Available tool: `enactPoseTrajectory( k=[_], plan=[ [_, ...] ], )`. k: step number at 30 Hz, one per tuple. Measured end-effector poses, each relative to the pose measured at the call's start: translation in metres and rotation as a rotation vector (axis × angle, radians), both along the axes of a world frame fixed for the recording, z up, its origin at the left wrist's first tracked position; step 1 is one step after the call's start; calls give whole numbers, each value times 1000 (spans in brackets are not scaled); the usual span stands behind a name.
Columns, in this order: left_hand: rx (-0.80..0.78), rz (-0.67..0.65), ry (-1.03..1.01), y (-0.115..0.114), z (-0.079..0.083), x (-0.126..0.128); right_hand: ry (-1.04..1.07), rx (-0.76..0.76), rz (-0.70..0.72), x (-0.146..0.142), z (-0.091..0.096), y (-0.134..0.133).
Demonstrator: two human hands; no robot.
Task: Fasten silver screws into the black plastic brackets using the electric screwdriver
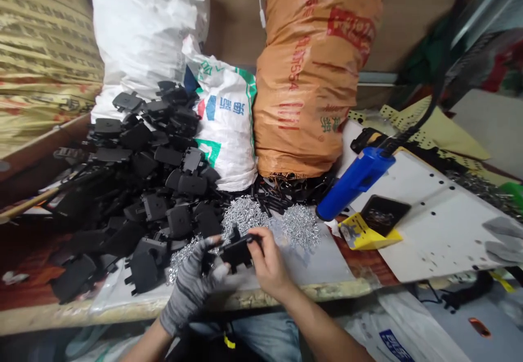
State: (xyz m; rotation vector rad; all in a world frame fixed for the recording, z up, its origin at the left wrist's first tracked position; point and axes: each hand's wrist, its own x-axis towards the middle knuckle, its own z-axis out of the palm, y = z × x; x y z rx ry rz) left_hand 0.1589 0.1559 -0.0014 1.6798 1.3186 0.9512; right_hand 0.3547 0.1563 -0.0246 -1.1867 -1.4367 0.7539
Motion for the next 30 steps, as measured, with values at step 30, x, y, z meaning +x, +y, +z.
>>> enactPoseTrajectory(
  k=[30],
  plan=[
    [63,-205,-79,37,38,19,856,-198,95,-21,22,40]
  ],
)
